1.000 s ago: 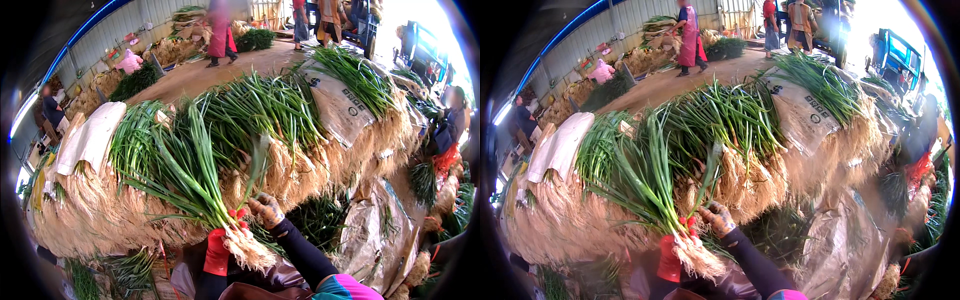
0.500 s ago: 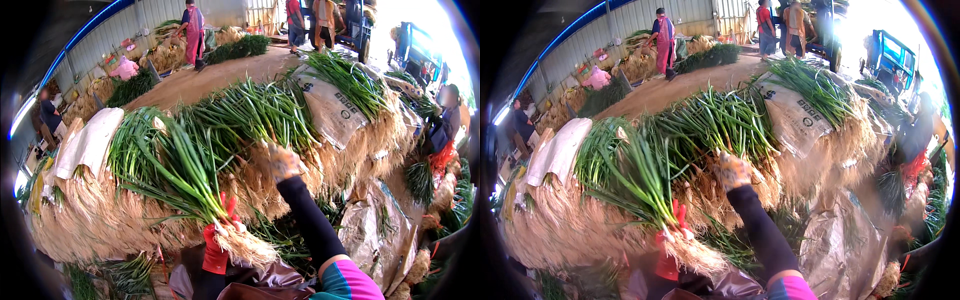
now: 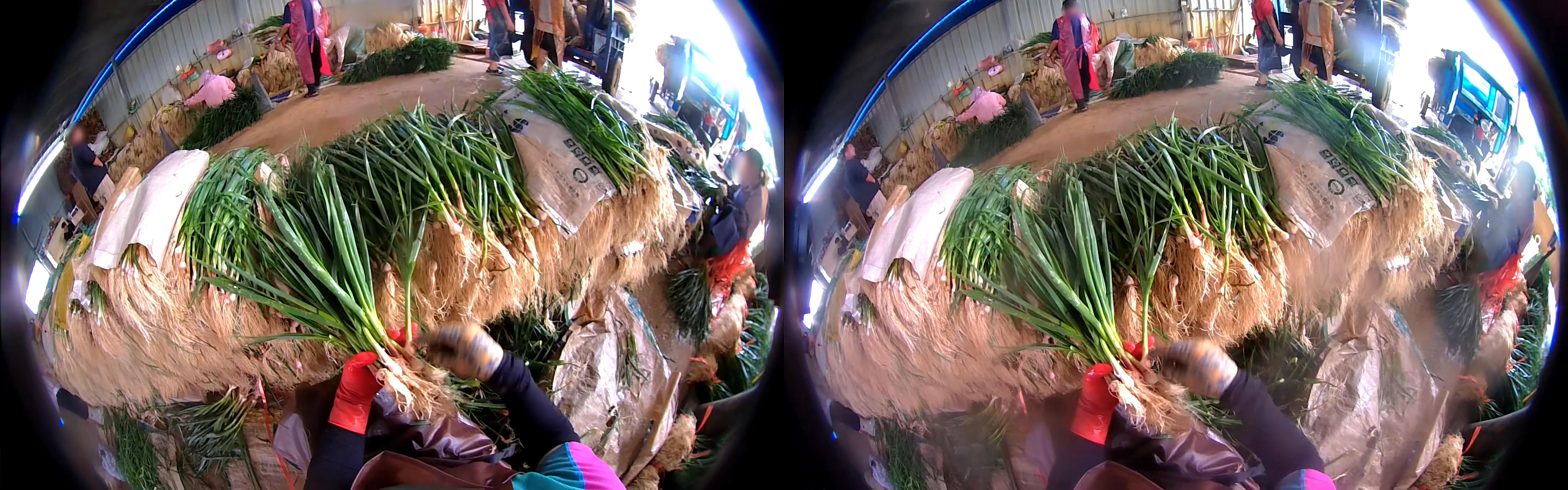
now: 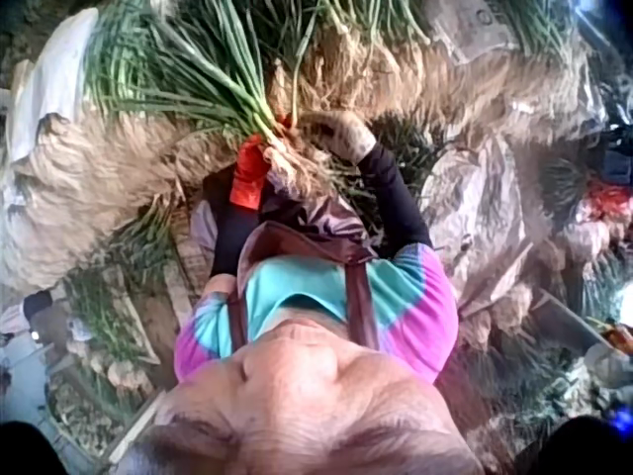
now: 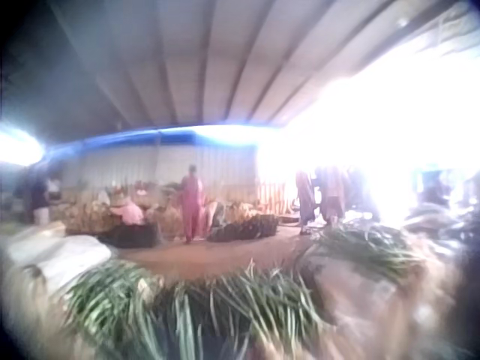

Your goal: The person gathers bundles of scallions from a large pile, removes individual yellowing or damaged leaves by hand, and places the cleaned bundles onto a nearby sorting area.

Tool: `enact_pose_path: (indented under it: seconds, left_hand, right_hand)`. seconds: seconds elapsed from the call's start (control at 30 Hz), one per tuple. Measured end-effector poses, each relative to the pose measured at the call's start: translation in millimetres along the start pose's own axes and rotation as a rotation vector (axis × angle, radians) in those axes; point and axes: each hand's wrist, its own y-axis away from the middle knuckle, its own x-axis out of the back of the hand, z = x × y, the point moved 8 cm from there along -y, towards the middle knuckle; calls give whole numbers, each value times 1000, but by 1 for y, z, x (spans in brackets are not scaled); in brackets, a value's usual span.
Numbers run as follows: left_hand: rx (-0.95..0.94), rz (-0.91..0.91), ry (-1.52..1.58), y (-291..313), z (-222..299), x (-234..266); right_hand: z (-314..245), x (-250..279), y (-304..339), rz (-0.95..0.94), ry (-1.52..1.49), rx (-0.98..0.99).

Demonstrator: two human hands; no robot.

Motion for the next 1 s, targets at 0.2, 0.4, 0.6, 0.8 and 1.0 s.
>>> enact_pose_path:
  seconds: [0.2, 0.4, 0.6, 0.8, 1.0]
  left_hand:
    - [22, -74, -10, 14, -10, -10]
    - [-53, 95, 78, 14, -8, 2]
    - [-12, 158, -65, 17, -8, 16]
    - [-9, 231, -80, 19, -8, 18]
    - [32, 204, -193, 16, -14, 20]
  right_hand:
    - [69, -42, -71, 132, -1316, -547]
    - [82, -96, -67, 73, -1456, -522]
    - [57, -62, -43, 69, -1075, -179]
    - [93, -39, -47, 200, -858, -547]
    - [73, -23, -67, 425, -210, -331]
